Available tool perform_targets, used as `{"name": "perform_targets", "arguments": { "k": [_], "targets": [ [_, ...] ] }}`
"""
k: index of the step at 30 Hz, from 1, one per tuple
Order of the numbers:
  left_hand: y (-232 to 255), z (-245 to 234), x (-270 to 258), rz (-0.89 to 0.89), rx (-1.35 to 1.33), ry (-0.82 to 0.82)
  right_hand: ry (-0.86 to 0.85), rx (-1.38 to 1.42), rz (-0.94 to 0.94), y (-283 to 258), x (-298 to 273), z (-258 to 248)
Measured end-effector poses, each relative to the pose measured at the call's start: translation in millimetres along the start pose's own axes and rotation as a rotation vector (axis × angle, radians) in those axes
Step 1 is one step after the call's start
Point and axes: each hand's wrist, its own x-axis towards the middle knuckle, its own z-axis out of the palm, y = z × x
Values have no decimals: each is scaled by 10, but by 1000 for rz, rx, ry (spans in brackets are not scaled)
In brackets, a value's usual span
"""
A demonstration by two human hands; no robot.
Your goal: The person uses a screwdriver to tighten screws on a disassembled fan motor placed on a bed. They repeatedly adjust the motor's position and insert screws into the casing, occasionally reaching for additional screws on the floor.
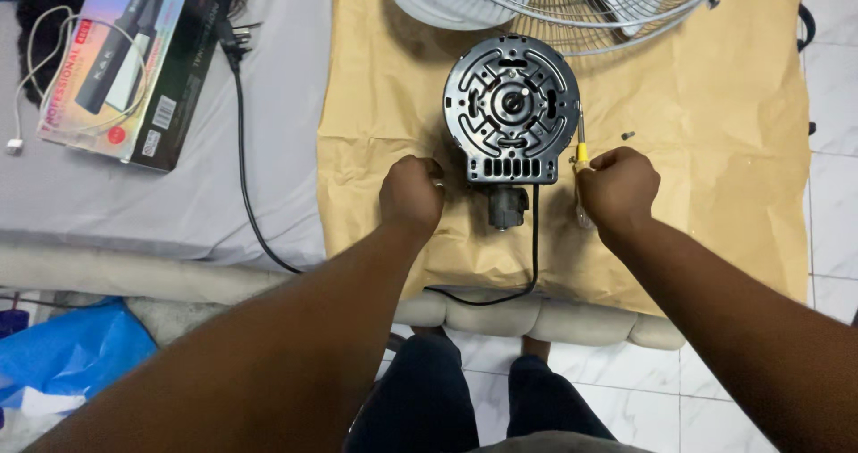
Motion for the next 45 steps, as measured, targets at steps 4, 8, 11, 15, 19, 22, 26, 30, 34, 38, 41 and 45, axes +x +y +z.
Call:
{"name": "perform_targets", "arguments": {
  "k": [4,8,11,15,19,22,26,30,34,38,41,45],
  "targets": [
    [26,45,83,-98,45,-97,94,-194,-51,-3,-81,19],
    [25,7,109,-167,-39,-62,-61,-198,106,111,61,71],
    [-17,-126,39,-218,-185,48,-64,-282,56,205,141,96],
    [9,-343,55,-524,-615,-34,-123,-261,23,242,277,27],
    [59,-533,18,-592,-1005,-113,-181,79,42,312,295,-124],
    [208,-636,-83,-569,-1222,-228,-266,446,110,325,180,-349],
    [526,-634,-400,-469,-1473,-389,-372,599,148,190,-273,-702],
    [1037,-536,-702,-437,-1562,-515,-617,908,113,-220,-829,-1208],
    [1518,-459,-855,-377,-1725,-543,-640,797,37,-579,-1219,-1724],
    [1831,-499,-770,-269,-1842,-540,-570,579,-188,-688,-1358,-2082],
    [1852,-553,-677,-247,-1843,-488,-555,525,-259,-636,-1378,-2206],
    [1764,-709,-486,-259,-1813,-403,-525,318,-349,-599,-1368,-2284]
  ]
}}
